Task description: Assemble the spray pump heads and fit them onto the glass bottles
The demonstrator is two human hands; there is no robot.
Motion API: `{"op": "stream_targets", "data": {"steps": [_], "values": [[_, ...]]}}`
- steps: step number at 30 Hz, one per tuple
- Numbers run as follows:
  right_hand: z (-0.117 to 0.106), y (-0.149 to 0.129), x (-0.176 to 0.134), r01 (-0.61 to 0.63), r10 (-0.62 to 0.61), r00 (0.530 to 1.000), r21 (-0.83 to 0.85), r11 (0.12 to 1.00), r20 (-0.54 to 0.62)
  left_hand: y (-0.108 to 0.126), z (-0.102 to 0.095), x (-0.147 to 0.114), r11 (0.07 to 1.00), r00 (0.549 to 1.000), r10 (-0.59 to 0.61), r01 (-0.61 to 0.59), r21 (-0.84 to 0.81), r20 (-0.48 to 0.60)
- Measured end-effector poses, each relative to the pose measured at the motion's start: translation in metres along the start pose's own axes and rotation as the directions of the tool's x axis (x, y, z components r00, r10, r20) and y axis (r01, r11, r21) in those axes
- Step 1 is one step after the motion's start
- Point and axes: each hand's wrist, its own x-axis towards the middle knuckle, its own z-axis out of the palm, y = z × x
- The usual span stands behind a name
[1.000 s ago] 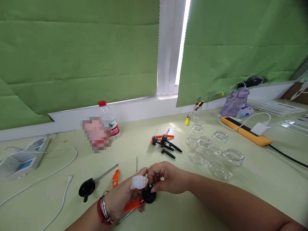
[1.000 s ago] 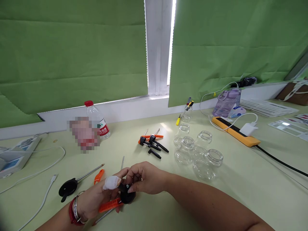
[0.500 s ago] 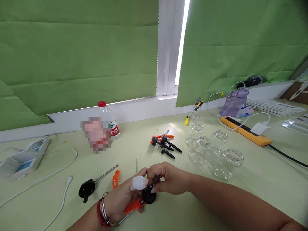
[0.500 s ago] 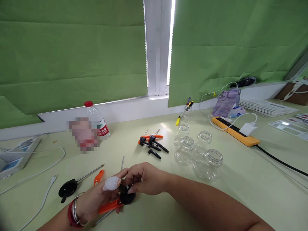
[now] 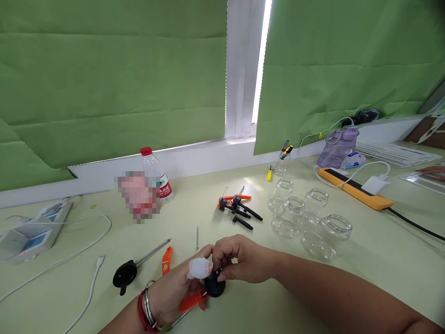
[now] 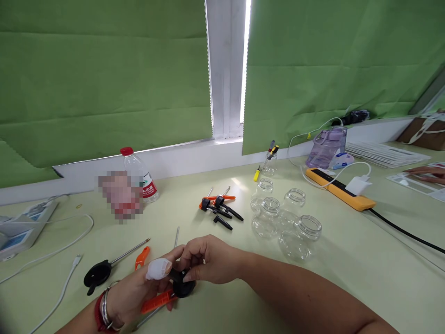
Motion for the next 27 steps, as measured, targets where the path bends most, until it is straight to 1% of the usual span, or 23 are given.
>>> {"op": "stream_targets", "data": {"steps": [6, 14, 20, 24, 27], "values": [[0.0008, -0.0033, 0.0004, 0.007, -0.007, 1.000, 0.029, 1.000, -0.008, 0.0012, 0.0027, -0.0007, 1.000, 1.000, -0.002, 0.002, 0.003, -0.021], [0.0015, -0.0008, 0.0003, -0.008, 0.008, 1.000, 0.079, 0.997, 0.006, -0.0005, 0.0006, -0.0005, 1.000, 1.000, 0.003, -0.003, 0.007, -0.003], [0.0014, -0.0028, 0.0010, -0.003, 0.002, 1.000, 0.068, 0.998, 0.006, 0.0000, 0.0004, -0.0015, 1.000, 1.000, 0.003, -0.003, 0.014, 0.009], [0.0014, -0.0027, 0.0011, -0.017, 0.018, 0.999, 0.062, 0.998, -0.027, -0.0012, 0.0001, -0.0005, 1.000, 1.000, 0.008, -0.008, -0.002, 0.008], [0.0014, -0.0072, -0.0008, -0.096, 0.102, 0.987, 0.055, 0.994, -0.123, 0.0025, 0.0028, -0.0035, 1.000, 1.000, 0.003, -0.003, -0.008, -0.020]]}}
